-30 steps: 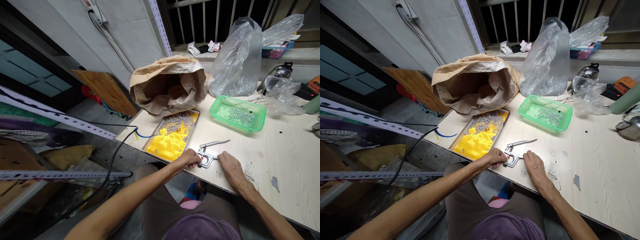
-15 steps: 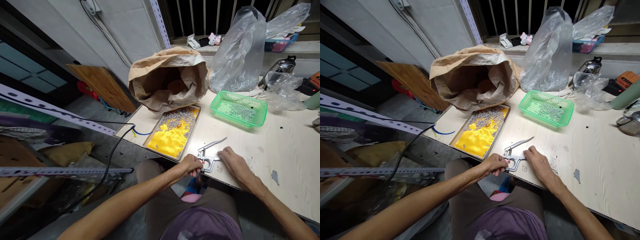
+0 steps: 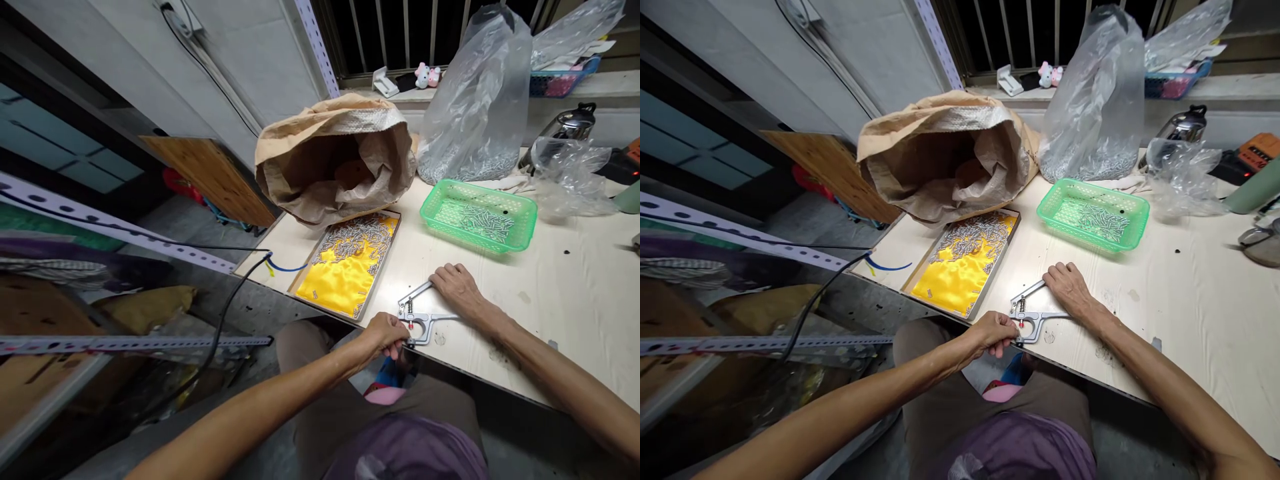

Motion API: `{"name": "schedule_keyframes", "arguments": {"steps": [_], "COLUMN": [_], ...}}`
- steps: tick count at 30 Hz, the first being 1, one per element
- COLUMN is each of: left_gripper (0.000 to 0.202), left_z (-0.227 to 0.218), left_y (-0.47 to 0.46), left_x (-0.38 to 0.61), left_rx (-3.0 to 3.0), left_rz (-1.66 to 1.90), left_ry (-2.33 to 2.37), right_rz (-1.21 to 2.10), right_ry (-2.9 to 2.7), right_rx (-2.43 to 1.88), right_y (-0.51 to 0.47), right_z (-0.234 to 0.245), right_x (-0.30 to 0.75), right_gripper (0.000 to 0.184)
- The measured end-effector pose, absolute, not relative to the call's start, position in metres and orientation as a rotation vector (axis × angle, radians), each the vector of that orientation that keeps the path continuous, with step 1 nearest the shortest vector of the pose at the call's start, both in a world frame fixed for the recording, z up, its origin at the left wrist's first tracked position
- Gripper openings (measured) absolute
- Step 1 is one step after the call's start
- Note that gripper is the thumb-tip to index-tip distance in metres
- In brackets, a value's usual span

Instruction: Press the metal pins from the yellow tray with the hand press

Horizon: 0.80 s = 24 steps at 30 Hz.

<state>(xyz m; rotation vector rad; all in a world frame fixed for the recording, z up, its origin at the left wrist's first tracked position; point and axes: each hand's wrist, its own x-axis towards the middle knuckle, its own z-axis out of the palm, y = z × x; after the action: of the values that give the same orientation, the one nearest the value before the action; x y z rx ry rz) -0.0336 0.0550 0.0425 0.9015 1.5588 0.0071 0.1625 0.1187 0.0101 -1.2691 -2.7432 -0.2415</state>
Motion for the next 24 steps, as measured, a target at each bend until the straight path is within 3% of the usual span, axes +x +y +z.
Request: {"name": "schedule_keyframes", "arguments": {"steps": [13,18,24], "left_gripper": [0.009,0.009,0.010], "left_z": [0.037,0.039,0.033], "left_y": [0.052,0.049,0.048], "left_x": [-0.030,-0.028,-0.043], "left_rx": [1.132,1.206,1.709], "left_rz": [0.012,0.047,0.217], "left_ry": [1.609,1.589,1.691], "right_rz": [-0.214,-0.413,-0.529], "right_ry": [-2.586,-2.428,-2.291], "right_rx": [-1.374,-1.361,-1.242], "right_y": [0.077,0.056,0.042], "right_z": [0.013,0.013,0.010], "right_x": [0.188,0.192,0.198], "right_gripper": [0.027,0.028,0.024]}}
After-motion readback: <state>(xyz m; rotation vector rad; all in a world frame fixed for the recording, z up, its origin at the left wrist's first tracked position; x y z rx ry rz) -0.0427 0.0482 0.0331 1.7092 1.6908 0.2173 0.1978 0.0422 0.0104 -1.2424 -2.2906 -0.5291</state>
